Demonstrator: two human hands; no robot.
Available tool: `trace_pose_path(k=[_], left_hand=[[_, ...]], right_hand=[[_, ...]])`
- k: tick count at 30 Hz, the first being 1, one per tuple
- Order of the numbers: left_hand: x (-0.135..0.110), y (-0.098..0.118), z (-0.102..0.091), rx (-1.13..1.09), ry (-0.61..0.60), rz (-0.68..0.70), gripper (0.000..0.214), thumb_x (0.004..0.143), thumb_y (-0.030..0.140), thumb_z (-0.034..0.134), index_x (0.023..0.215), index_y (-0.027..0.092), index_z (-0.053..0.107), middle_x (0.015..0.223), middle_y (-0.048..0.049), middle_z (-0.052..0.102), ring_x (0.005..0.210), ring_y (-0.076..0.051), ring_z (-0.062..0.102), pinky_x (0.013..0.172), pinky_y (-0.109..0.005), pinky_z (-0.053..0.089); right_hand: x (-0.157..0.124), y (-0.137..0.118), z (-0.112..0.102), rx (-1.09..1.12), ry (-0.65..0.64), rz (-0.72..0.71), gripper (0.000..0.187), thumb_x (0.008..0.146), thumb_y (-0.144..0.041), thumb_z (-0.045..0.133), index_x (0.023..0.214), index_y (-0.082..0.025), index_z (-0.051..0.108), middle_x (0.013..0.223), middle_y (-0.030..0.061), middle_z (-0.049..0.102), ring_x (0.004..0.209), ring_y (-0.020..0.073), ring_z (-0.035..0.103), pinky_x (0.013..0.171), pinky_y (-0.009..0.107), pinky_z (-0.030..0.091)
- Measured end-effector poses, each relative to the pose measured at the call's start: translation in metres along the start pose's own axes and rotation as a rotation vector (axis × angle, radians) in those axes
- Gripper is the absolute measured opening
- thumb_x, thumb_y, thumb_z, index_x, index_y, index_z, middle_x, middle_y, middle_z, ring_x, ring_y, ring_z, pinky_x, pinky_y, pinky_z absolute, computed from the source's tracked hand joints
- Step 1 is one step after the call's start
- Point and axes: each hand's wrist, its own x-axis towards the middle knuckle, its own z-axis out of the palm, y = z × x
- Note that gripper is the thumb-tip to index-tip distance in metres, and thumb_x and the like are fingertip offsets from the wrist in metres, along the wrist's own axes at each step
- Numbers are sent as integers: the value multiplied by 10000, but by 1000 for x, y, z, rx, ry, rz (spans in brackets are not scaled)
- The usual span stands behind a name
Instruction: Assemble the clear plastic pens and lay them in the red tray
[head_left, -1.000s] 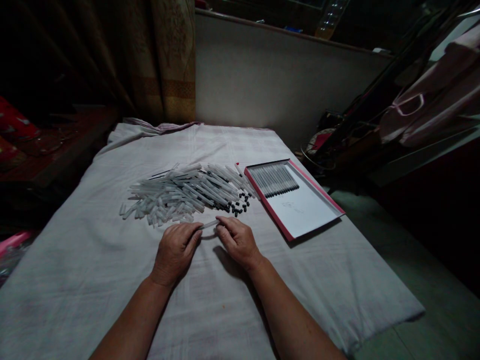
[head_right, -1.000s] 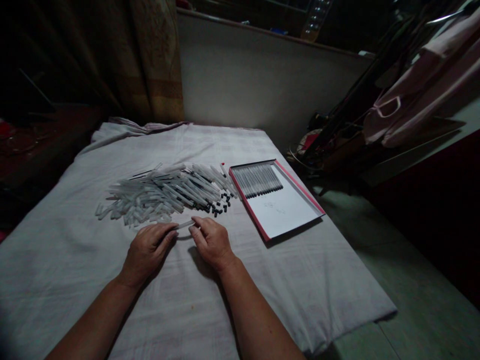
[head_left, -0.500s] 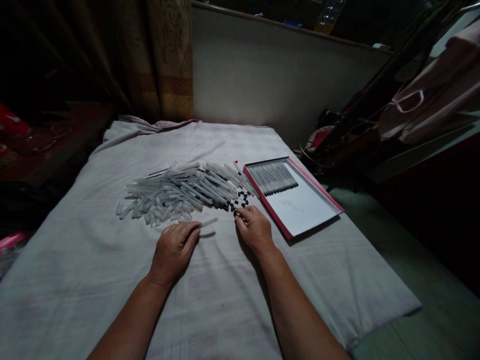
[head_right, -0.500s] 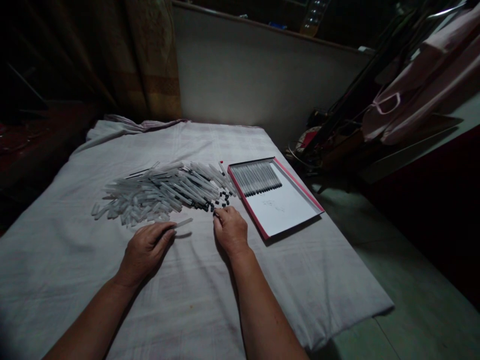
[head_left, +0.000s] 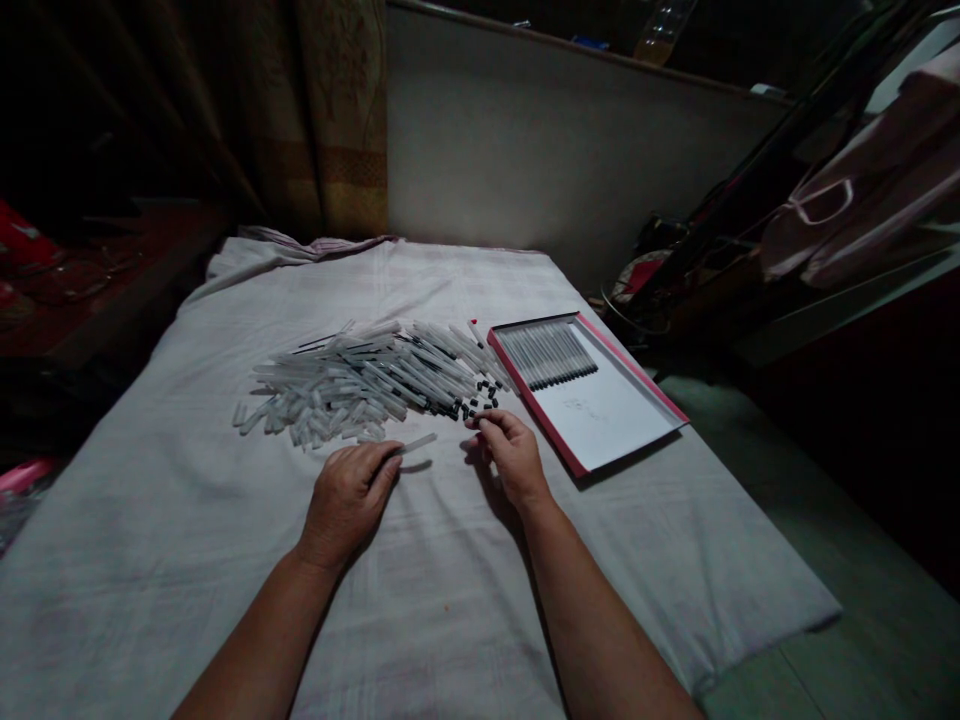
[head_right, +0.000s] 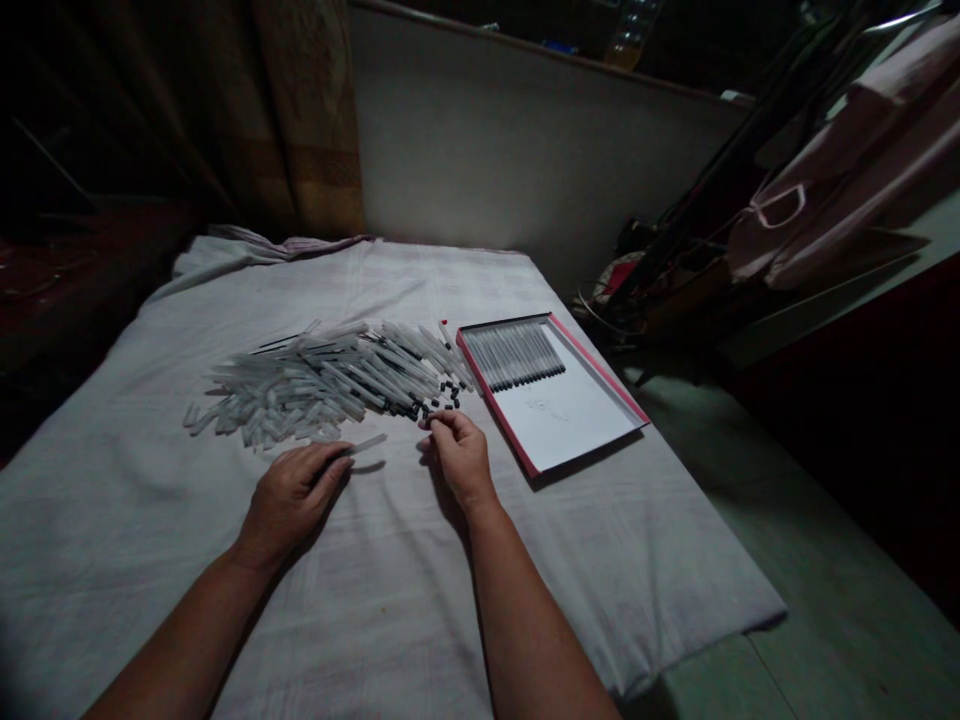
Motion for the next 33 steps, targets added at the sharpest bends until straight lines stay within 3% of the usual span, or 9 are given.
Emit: trace_pose_path(k=[2,5,9,14,20,24,30,33], left_hand=[[0,0,0,-3,-2,-4,313,1005,399,470,1016,191,703,881,-68,770,800,-223,711,768,-355,530],[0,-1,0,-17,-8,-12,311,1003,400,474,1025,195,706,896,-69,772,812,-221,713,789,-355,531],[0,-1,0,-39,-32,-48,322,999,422,472,1029,206,709,907,-67,775,818,-221,714,807,-365,534],[-1,0,0,-43,-29,-62,339,999,433,464,1023,205,713,906,-75,776,831,-225,716,809,-372,540],[0,2,-1,-44,-40,-67,328,993,425,471,1023,209,716,910,-69,776,839,-225,716,822,-366,536],[0,2,-1,-33,-43,-52,322,995,410,475,1029,194,711,921,-74,777,835,-225,718,807,-359,535],[-1,0,-1,-31,-33,-46,310,994,405,480,1026,199,710,912,-68,778,830,-223,718,808,-356,534],[-1,0,-1,-36,-36,-61,313,990,414,481,1022,207,713,911,-68,778,833,-224,717,806,-356,536]], right_hand=[[-2,-4,2,230,-41,131,254,675,-378,759,820,-188,674,804,46,738,546,109,596,413,179,403],[-5,-10,5,384,-99,221,269,615,-296,812,829,-175,701,745,33,730,521,77,553,390,140,361],[-9,-13,8,456,-188,299,299,611,-283,852,852,-155,730,745,44,729,526,68,547,388,129,366],[-14,-13,10,553,-253,410,287,650,-331,884,801,-161,709,654,-12,648,486,39,501,374,99,348],[-14,-12,9,661,-300,508,231,673,-200,845,840,-176,688,705,-20,648,516,44,528,391,97,378],[-14,-12,8,707,-307,519,257,650,-153,830,856,-180,679,742,-11,673,556,47,552,419,88,391],[-15,-14,8,626,-341,399,301,696,-203,795,982,-206,702,739,-26,633,531,49,525,395,106,364],[-14,-13,8,573,-305,371,301,660,-221,825,935,-191,706,720,-19,637,527,59,533,384,119,364]])
